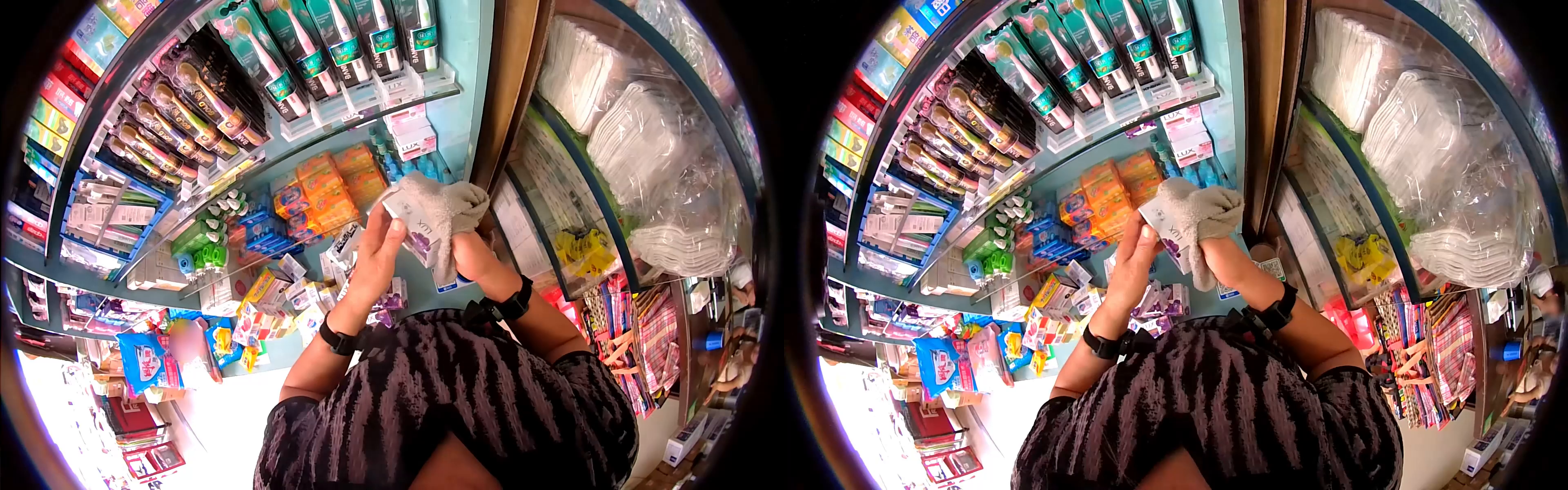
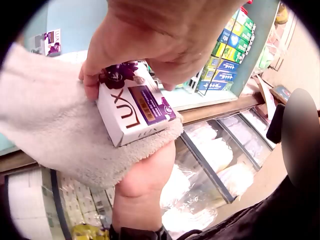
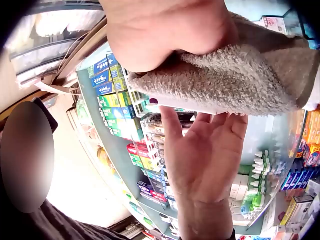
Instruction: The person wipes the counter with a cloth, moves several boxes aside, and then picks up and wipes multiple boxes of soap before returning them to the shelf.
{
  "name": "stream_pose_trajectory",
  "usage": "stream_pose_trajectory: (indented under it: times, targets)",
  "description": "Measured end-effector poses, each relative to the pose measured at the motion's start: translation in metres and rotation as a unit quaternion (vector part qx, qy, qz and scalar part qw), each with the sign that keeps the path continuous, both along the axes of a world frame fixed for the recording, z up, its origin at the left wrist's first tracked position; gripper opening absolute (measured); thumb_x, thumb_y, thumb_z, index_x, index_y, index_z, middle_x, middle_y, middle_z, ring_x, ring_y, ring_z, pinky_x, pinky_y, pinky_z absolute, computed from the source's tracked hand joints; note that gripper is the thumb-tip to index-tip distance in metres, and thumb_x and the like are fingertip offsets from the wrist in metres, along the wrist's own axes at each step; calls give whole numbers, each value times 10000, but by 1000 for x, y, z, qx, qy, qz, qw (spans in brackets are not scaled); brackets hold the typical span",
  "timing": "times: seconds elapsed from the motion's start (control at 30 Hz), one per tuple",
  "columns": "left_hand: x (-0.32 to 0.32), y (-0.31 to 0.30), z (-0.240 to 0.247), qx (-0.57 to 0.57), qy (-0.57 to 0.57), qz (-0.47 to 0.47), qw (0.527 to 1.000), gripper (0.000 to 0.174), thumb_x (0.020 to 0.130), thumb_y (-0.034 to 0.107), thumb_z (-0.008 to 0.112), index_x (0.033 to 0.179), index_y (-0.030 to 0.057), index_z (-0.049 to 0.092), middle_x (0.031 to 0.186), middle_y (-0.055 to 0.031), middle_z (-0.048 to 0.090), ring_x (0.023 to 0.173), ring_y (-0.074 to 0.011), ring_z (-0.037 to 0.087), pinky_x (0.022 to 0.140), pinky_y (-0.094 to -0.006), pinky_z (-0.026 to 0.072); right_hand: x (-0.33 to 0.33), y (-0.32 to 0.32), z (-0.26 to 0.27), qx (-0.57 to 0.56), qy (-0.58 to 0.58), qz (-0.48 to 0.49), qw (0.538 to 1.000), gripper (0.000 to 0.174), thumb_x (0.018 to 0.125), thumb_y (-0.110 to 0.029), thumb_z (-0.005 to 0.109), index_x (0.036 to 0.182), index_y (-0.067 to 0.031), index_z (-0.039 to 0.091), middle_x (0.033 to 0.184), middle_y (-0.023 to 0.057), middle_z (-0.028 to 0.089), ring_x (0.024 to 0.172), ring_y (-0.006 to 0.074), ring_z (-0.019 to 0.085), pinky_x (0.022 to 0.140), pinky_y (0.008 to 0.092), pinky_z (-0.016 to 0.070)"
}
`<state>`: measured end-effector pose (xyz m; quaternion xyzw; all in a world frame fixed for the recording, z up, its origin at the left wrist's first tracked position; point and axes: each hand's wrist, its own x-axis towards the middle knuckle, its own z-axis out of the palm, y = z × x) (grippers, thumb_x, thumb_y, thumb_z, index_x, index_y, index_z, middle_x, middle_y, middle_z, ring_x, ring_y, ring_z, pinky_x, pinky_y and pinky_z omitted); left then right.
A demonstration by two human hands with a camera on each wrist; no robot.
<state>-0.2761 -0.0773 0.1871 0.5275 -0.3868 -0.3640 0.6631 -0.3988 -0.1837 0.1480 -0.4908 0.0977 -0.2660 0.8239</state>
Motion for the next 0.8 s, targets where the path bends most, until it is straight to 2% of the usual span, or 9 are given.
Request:
stream_pose_trajectory:
  times: [0.07,0.17,0.27,0.37,0.4,0.5,0.6,0.7,0.8]
  targets:
    - [-1,0,5,10,21,-18,1000,574,918,228,554,1382,14,294,1248,-105,496,1126,-175,479,957,-300,375,0,-3,-10,-89,31,19,995,378,988,-246,353,1297,-37,412,1233,47,456,1129,109,434,942,282,377]
    - [-2,2,21,33,38,-54,997,580,891,147,554,1391,16,292,1255,-105,492,1148,-196,467,989,-320,348,2,-5,-14,-141,42,8,989,361,985,-242,365,1271,-31,428,1207,48,471,1087,105,459,907,278,404]
    - [-4,5,17,25,25,-114,993,599,857,91,556,1396,24,303,1301,-118,439,1198,-206,434,1009,-326,338,3,-5,-2,43,24,79,996,344,980,-239,385,1248,-31,443,1170,45,493,1034,99,492,856,263,434]
    - [-7,2,-4,23,25,-77,996,608,846,73,564,1398,32,312,1352,-123,363,1264,-209,373,1035,-331,316,16,4,-5,23,-12,-54,998,336,975,-243,408,1236,-35,453,1120,42,522,995,94,517,811,253,455]
    - [-12,1,-1,22,-17,-54,998,592,848,73,509,1402,21,305,1291,-109,469,1211,-187,427,1025,-329,315,19,8,-4,77,-19,-76,994,335,973,-252,423,1234,-45,455,1097,40,528,998,91,515,813,252,452]
    - [-26,1,14,-5,53,1,999,566,879,99,539,1395,34,318,1261,-103,486,1207,-185,425,996,-333,350,14,3,-8,91,-67,-57,992,368,960,-240,469,1285,-73,425,1172,35,517,1050,114,521,867,277,454]
    - [-11,0,-2,18,-55,-30,998,546,898,107,562,1386,31,328,1335,-125,372,1228,-219,424,950,-318,413,19,0,-14,-172,-2,-182,968,320,917,-185,498,1211,-57,505,1151,80,540,1029,201,537,871,332,440]
    - [-15,8,15,86,3,-75,993,541,904,130,569,1380,26,336,1284,-112,445,1134,-203,508,880,-291,445,16,-7,-16,-345,61,-257,900,319,886,-153,516,1188,-50,534,1142,107,556,1018,264,550,885,378,428]
    - [-14,9,13,65,18,-78,995,540,903,133,574,1378,24,341,1227,-101,511,1069,-173,542,815,-276,460,11,-13,-13,-471,87,-281,832,327,874,-144,521,1185,-44,533,1128,120,567,999,288,561,887,400,424]
